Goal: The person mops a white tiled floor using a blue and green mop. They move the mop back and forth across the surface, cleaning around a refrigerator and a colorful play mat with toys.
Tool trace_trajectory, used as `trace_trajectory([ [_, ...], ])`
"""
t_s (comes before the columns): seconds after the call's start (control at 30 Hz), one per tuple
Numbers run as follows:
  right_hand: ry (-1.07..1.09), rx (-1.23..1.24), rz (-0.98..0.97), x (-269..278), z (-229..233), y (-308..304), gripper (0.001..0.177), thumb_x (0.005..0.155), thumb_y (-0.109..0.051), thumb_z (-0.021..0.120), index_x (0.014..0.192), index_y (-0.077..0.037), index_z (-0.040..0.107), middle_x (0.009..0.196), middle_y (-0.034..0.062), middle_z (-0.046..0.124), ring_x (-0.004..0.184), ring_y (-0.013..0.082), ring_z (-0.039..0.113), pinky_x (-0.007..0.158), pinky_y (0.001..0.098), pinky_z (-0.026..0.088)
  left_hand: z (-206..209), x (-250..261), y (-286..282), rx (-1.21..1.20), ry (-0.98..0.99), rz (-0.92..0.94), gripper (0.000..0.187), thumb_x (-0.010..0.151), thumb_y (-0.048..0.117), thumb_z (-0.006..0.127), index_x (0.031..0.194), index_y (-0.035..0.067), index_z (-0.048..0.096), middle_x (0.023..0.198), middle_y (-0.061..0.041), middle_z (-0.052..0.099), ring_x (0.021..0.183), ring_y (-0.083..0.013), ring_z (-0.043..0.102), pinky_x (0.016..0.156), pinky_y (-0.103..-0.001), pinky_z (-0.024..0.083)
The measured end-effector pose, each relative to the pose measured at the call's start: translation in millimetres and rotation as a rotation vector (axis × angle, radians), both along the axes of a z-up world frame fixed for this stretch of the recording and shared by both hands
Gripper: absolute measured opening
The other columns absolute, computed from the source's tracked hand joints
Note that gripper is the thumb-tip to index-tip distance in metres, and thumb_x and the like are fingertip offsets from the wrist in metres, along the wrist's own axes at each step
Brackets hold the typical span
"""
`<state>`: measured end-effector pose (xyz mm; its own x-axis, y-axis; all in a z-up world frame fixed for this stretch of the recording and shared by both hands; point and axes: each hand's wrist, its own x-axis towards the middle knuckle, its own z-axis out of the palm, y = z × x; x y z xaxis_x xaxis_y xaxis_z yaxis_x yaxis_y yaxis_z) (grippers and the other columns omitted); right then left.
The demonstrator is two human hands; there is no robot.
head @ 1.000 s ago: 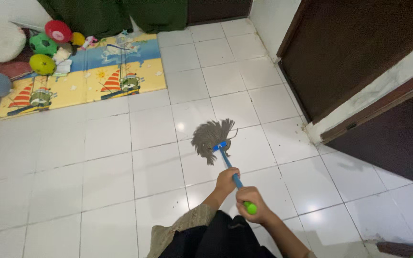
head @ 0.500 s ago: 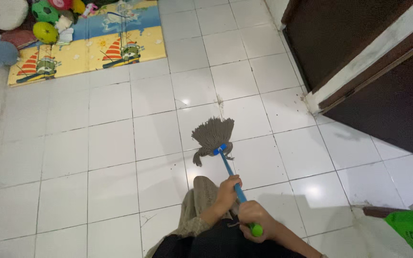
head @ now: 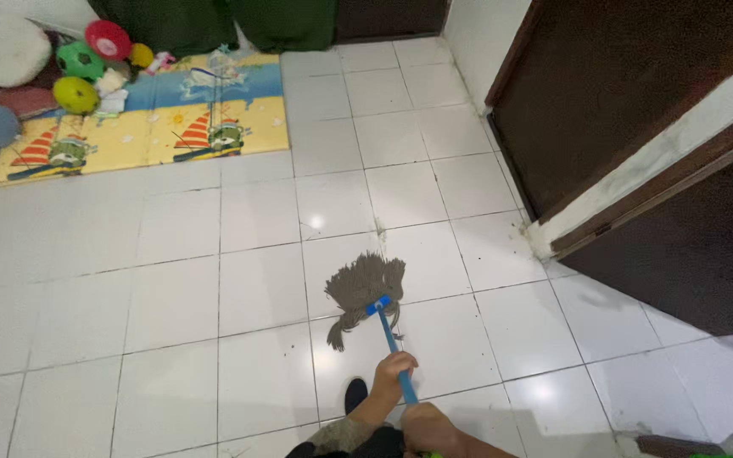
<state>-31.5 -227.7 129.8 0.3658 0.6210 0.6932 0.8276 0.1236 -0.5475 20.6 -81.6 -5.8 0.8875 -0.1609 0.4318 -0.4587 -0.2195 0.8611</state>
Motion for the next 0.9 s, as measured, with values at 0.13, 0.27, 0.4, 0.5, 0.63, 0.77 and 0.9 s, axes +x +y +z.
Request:
trace_trajectory([
  [0.13, 0.016, -0.636, 0.069, 10.2, -24.5, -11.3, 0.03, 0.072, -0.023, 0.077, 0.061, -0.017, 0.05, 0.067, 0.0051, 0.052, 0.069, 0.0297, 0.058, 0.058, 0.0433, 0.042, -6.5, 21.7, 1.6, -0.071, 0.03, -0.025, 0.01, 0.078, 0.005, 0.067, 0.074, 0.004, 0.058, 0.089, -0.012, 0.07, 0.089, -0.0309, 0.069, 0.077, -0.039, 0.055],
  [0.27, 0.024, -0.353, -0.132, 73.6, -19.6, 12.9, 0.019, 0.066, -0.008, 0.071, 0.062, -0.009, 0.052, 0.064, 0.0115, 0.049, 0.056, 0.0328, 0.05, 0.049, 0.045, 0.037, -16.2, 92.9, 4.6, -0.383, 0.354, 0.01, 0.007, 0.079, 0.004, 0.065, 0.085, 0.003, 0.068, 0.094, -0.011, 0.069, 0.088, -0.0291, 0.066, 0.077, -0.036, 0.053],
  [0.4, 0.061, 0.095, -0.185, 157.0, 7.1, 40.4, 0.018, 0.073, 0.006, 0.061, 0.069, -0.006, 0.049, 0.067, 0.0108, 0.05, 0.059, 0.0314, 0.053, 0.054, 0.0436, 0.043, -21.8, 186.0, 22.6, -0.099, 0.036, -0.015, 0.007, 0.085, 0.004, 0.067, 0.092, 0.007, 0.067, 0.099, -0.012, 0.07, 0.096, -0.0304, 0.068, 0.087, -0.037, 0.054],
  [0.5, 0.198, 0.015, -0.301, 179.0, 14.0, 50.6, 0.018, 0.072, 0.006, 0.061, 0.069, -0.005, 0.047, 0.066, 0.0121, 0.05, 0.062, 0.0337, 0.053, 0.057, 0.0433, 0.043, -18.1, 239.9, 38.9, 0.132, -0.006, -0.151, 0.01, 0.084, 0.007, 0.072, 0.087, 0.009, 0.062, 0.091, -0.011, 0.066, 0.091, -0.0331, 0.064, 0.085, -0.04, 0.052],
  [0.63, 0.312, -0.09, -0.343, 174.7, 16.9, 44.4, 0.022, 0.071, 0.005, 0.063, 0.065, -0.004, 0.043, 0.064, 0.0135, 0.048, 0.061, 0.0346, 0.051, 0.058, 0.0435, 0.039, -12.0, 224.9, 29.7, 0.104, -0.127, -0.04, 0.028, 0.07, 0.011, 0.08, 0.082, 0.009, 0.056, 0.088, -0.013, 0.063, 0.092, -0.0385, 0.058, 0.085, -0.046, 0.048],
  [0.77, 0.322, -0.118, -0.216, 132.4, 29.3, 25.7, 0.019, 0.068, 0.003, 0.064, 0.066, -0.005, 0.047, 0.064, 0.0119, 0.051, 0.061, 0.034, 0.053, 0.057, 0.0433, 0.04, 9.0, 159.4, 14.6, 0.223, 0.159, 0.068, 0.028, 0.074, 0.016, 0.083, 0.08, 0.009, 0.056, 0.087, -0.011, 0.063, 0.095, -0.0375, 0.058, 0.084, -0.047, 0.047],
  [0.9, 0.332, -0.222, -0.136, 67.6, 48.0, -4.4, 0.023, 0.065, -0.001, 0.066, 0.061, -0.008, 0.044, 0.062, 0.0103, 0.051, 0.059, 0.0327, 0.052, 0.057, 0.0436, 0.04, 40.2, 76.6, -3.3, 0.177, 0.101, 0.094, 0.024, 0.075, 0.008, 0.079, 0.083, 0.007, 0.056, 0.089, -0.011, 0.062, 0.096, -0.0371, 0.06, 0.094, -0.05, 0.04],
])
